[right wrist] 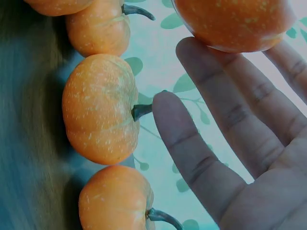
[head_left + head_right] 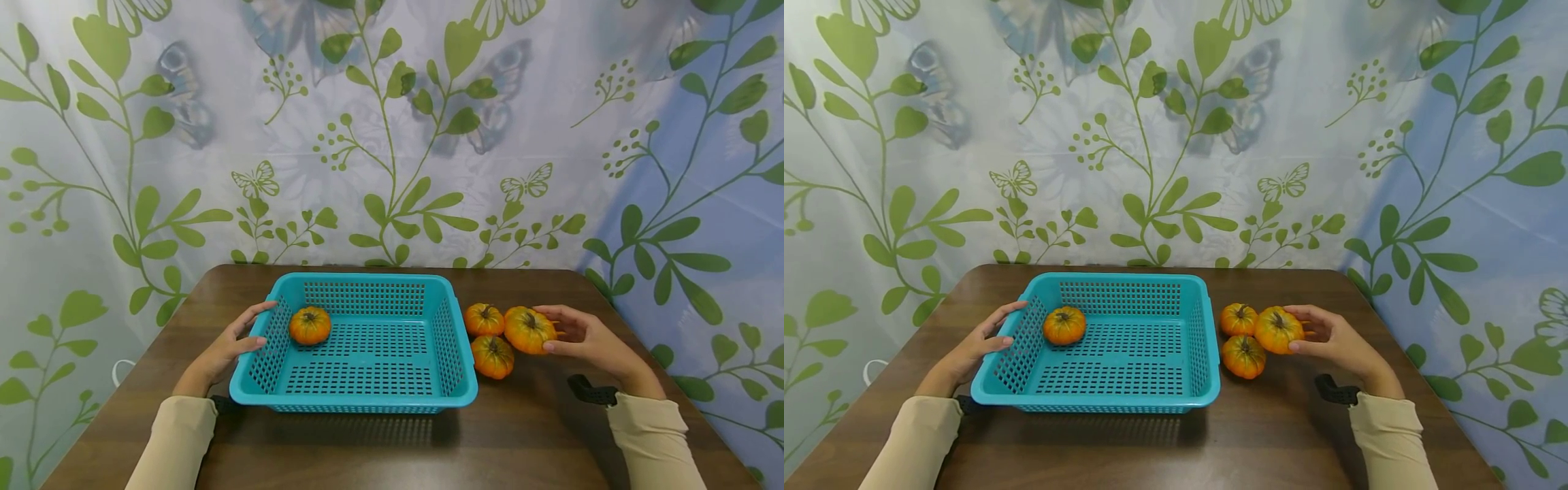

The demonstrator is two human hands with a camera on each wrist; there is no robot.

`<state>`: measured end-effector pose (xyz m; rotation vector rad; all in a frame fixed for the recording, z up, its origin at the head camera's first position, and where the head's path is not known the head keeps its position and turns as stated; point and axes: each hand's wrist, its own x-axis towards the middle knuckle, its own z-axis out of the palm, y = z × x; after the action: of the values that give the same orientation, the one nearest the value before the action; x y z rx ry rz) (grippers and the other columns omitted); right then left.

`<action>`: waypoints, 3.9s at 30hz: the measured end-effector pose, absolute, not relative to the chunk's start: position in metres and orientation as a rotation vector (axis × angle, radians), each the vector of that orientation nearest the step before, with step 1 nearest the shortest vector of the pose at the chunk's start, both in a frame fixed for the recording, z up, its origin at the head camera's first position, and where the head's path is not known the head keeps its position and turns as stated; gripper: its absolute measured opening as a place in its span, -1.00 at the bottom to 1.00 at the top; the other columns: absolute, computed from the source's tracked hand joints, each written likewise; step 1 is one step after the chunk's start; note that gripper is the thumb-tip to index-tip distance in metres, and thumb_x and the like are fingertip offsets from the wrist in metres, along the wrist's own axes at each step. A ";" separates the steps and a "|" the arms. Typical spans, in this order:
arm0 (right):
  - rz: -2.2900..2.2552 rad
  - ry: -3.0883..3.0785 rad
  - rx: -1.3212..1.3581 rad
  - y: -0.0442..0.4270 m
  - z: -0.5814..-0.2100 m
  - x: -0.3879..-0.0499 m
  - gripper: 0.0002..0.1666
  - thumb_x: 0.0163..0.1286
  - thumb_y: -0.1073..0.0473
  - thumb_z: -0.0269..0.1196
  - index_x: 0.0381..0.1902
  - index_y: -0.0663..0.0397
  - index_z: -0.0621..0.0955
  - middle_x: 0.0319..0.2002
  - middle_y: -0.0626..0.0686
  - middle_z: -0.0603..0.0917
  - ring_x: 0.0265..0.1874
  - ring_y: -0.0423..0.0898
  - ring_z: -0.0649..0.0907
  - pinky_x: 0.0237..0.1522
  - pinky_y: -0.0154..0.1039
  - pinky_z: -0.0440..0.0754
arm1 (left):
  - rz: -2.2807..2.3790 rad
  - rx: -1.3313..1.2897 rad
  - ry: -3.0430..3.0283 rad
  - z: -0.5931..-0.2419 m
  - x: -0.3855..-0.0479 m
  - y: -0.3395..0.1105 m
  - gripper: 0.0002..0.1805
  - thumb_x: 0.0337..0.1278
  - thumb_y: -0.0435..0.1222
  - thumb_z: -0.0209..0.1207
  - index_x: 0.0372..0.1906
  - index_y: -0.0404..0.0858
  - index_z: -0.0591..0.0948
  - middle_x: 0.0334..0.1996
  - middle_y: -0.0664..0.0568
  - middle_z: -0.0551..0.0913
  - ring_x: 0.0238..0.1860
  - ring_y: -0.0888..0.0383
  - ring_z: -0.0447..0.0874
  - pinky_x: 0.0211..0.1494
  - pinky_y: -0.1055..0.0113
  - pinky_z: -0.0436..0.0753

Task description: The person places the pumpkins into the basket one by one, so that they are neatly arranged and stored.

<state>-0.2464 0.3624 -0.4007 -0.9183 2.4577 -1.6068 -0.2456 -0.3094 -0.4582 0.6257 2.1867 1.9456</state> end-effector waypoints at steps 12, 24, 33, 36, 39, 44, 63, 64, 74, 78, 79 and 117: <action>-1.596 2.496 -0.941 0.355 -0.400 -0.251 -0.33 0.44 0.55 0.29 0.47 0.46 0.42 0.30 -0.35 0.63 0.10 -0.27 0.71 -0.06 -0.25 0.79 | 1.948 0.616 2.187 -0.459 -0.246 -0.309 -0.35 0.55 -0.29 0.12 0.58 0.29 0.37 0.56 -0.56 0.05 0.20 0.21 0.59 0.08 0.15 0.78; -1.602 2.490 -0.978 0.342 -0.397 -0.255 -0.33 0.47 0.54 0.27 0.50 0.42 0.42 0.34 -0.34 0.62 0.18 -0.31 0.67 0.08 -0.36 0.71 | 1.934 0.594 2.205 -0.459 -0.246 -0.310 -0.34 0.54 -0.29 0.12 0.59 0.26 0.35 0.56 -0.56 0.06 0.19 0.18 0.60 0.07 0.14 0.78; -1.604 2.480 -0.982 0.325 -0.394 -0.259 -0.33 0.48 0.51 0.28 0.50 0.45 0.41 0.35 -0.30 0.61 0.18 -0.28 0.67 0.12 -0.37 0.68 | 1.939 0.609 2.193 -0.458 -0.245 -0.309 -0.35 0.56 -0.31 0.10 0.59 0.28 0.36 0.57 -0.57 0.04 0.20 0.21 0.60 0.08 0.16 0.78; -1.614 2.465 -0.960 0.320 -0.393 -0.260 -0.33 0.49 0.49 0.28 0.51 0.44 0.41 0.34 -0.30 0.61 0.18 -0.28 0.67 0.13 -0.36 0.68 | 1.943 0.615 2.186 -0.459 -0.246 -0.309 -0.34 0.57 -0.32 0.09 0.59 0.28 0.36 0.57 -0.57 0.04 0.20 0.22 0.60 0.08 0.15 0.78; -1.616 2.458 -0.963 0.315 -0.394 -0.262 -0.33 0.50 0.48 0.28 0.52 0.43 0.40 0.34 -0.31 0.61 0.18 -0.28 0.67 0.12 -0.34 0.70 | 1.944 0.616 2.187 -0.460 -0.246 -0.310 -0.34 0.56 -0.32 0.09 0.59 0.27 0.36 0.56 -0.58 0.04 0.20 0.22 0.60 0.08 0.15 0.77; -1.619 2.457 -0.954 0.308 -0.393 -0.264 -0.33 0.50 0.45 0.29 0.52 0.39 0.42 0.34 -0.31 0.61 0.18 -0.25 0.67 0.10 -0.30 0.72 | 1.945 0.617 2.188 -0.459 -0.247 -0.309 -0.34 0.56 -0.33 0.08 0.59 0.26 0.36 0.56 -0.59 0.05 0.19 0.21 0.60 0.07 0.15 0.78; -1.656 2.378 -0.991 0.277 -0.391 -0.273 -0.33 0.50 0.43 0.31 0.52 0.37 0.43 0.36 -0.20 0.62 0.24 -0.21 0.67 0.14 -0.27 0.71 | 1.929 0.612 2.216 -0.459 -0.247 -0.310 -0.34 0.56 -0.31 0.11 0.61 0.24 0.35 0.56 -0.57 0.06 0.19 0.16 0.59 0.07 0.15 0.77; -1.657 2.375 -1.009 0.275 -0.390 -0.274 -0.33 0.50 0.43 0.31 0.51 0.38 0.44 0.37 -0.20 0.62 0.24 -0.22 0.67 0.14 -0.28 0.71 | 1.930 0.611 2.216 -0.459 -0.247 -0.310 -0.34 0.55 -0.31 0.11 0.61 0.24 0.35 0.56 -0.57 0.05 0.20 0.16 0.58 0.08 0.15 0.77; -1.608 2.353 -1.060 0.256 -0.381 -0.270 -0.31 0.47 0.41 0.36 0.50 0.35 0.46 0.31 -0.05 0.67 0.16 -0.13 0.72 0.12 -0.20 0.74 | 1.932 0.603 2.210 -0.459 -0.247 -0.309 -0.33 0.54 -0.30 0.12 0.60 0.23 0.35 0.57 -0.57 0.04 0.20 0.15 0.58 0.08 0.14 0.77; -1.563 2.364 -1.095 0.249 -0.375 -0.269 -0.31 0.45 0.40 0.40 0.50 0.31 0.49 0.33 0.04 0.66 0.19 -0.13 0.71 0.15 -0.15 0.74 | 1.933 0.603 2.214 -0.459 -0.247 -0.310 -0.34 0.54 -0.30 0.12 0.60 0.23 0.36 0.57 -0.57 0.04 0.20 0.17 0.58 0.09 0.16 0.76; -1.550 2.370 -1.105 0.247 -0.374 -0.269 -0.31 0.45 0.39 0.41 0.49 0.30 0.50 0.34 0.07 0.65 0.19 -0.14 0.71 0.16 -0.16 0.73 | 1.935 0.606 2.213 -0.459 -0.247 -0.310 -0.34 0.54 -0.31 0.12 0.60 0.23 0.36 0.57 -0.57 0.04 0.20 0.17 0.58 0.09 0.16 0.76; -1.183 2.336 -1.290 0.181 -0.318 -0.279 -0.23 0.39 0.25 0.53 0.48 0.24 0.52 0.38 0.19 0.62 0.27 0.12 0.69 0.30 0.00 0.66 | 1.963 0.596 2.171 -0.459 -0.246 -0.309 -0.35 0.56 -0.31 0.12 0.59 0.25 0.37 0.55 -0.58 0.04 0.21 0.08 0.57 0.09 0.13 0.77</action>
<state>-0.2794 0.1813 -0.3176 -1.2905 2.3363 -1.1834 -0.2464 -0.3092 -0.4588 0.5961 2.1715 1.9630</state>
